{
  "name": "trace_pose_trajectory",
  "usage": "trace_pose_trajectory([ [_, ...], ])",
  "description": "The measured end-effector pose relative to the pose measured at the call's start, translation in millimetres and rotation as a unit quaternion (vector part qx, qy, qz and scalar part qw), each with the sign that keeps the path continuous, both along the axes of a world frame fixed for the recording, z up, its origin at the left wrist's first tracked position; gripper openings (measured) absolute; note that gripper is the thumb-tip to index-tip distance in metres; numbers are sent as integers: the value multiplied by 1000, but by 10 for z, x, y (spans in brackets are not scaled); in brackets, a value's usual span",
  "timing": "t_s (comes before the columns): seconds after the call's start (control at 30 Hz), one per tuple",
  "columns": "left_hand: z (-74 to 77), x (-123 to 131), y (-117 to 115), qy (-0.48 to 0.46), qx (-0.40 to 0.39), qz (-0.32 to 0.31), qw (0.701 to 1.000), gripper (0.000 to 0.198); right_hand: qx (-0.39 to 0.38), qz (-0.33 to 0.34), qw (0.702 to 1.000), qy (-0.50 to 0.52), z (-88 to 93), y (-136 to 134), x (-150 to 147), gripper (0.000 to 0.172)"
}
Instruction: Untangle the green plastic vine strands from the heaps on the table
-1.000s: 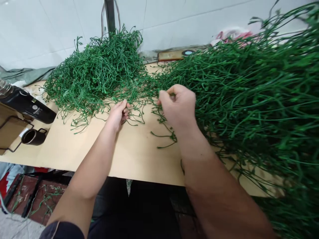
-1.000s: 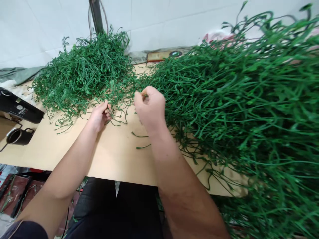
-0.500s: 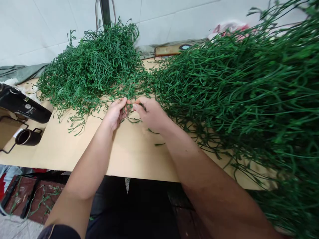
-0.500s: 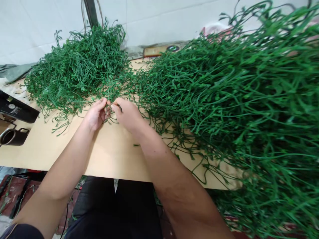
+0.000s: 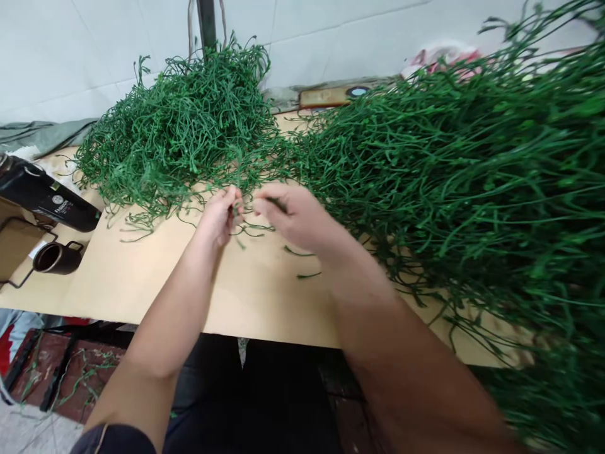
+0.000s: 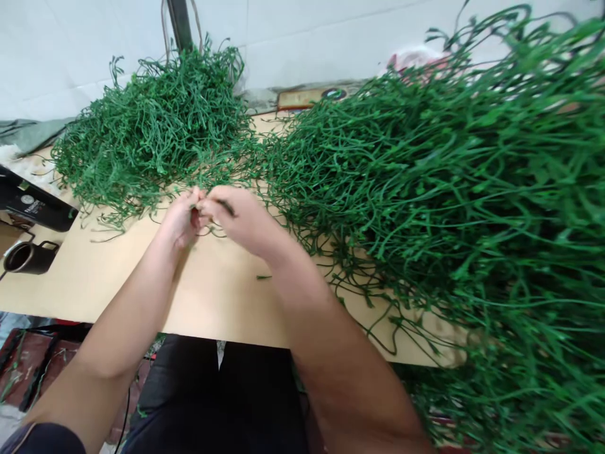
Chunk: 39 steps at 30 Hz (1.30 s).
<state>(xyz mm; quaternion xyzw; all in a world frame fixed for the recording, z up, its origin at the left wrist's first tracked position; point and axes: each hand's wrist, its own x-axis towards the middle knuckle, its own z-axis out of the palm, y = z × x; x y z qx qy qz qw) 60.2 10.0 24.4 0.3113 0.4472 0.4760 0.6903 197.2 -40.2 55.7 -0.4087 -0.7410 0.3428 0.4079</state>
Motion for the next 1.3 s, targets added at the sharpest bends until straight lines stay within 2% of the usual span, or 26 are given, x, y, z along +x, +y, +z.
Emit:
trace_pose_trajectory([
  [0.07, 4, -4, -39, -34, 9, -51, 998, 21, -7, -125, 992, -18, -76, 76, 124, 27],
  [0.17, 6, -11, -56, -42, 10, -54, 998, 18, -2, -260, 965, -39, -216, 170, 313, 21],
  [0.27, 4, -19, -32, -15, 17, -41, 999, 15, 28, -315, 945, -85, -290, 171, 443, 20],
  [0.4, 11, 8, -11, 60, 59, -34, 996, 12, 60, -348, 911, -212, -228, 48, 620, 19],
  [0.47, 28, 37, -14, 87, 88, -34, 992, 13, 96, -342, 901, -248, -158, -5, 691, 29],
  [0.53, 49, 64, -22, 94, 102, -35, 990, 16, 133, -324, 903, -248, -102, -2, 685, 35],
  [0.63, 63, 82, -33, 86, 108, -35, 990, 22, 151, -294, 921, -207, -94, 134, 472, 34],
  [0.77, 49, 59, -39, 86, 131, -42, 987, 24, 73, -244, 959, -126, -179, 390, 32, 20],
  [0.87, 37, 41, -36, 96, 133, -46, 985, 22, 8, -207, 978, -6, -238, 485, -146, 11],
  [0.97, 11, 37, -23, 104, 143, -41, 983, 23, -77, -186, 972, 125, -276, 492, -149, 12],
  [1.07, -45, 35, 0, 136, 191, -33, 972, 24, -147, -155, 956, 199, -307, 463, -81, 17],
  [1.17, -104, 24, 30, 180, 232, -39, 955, 21, -149, -120, 958, 214, -329, 436, -31, 25],
  [1.3, -150, 8, 74, 209, 256, -55, 942, 17, -110, -74, 978, 162, -349, 417, -7, 28],
])
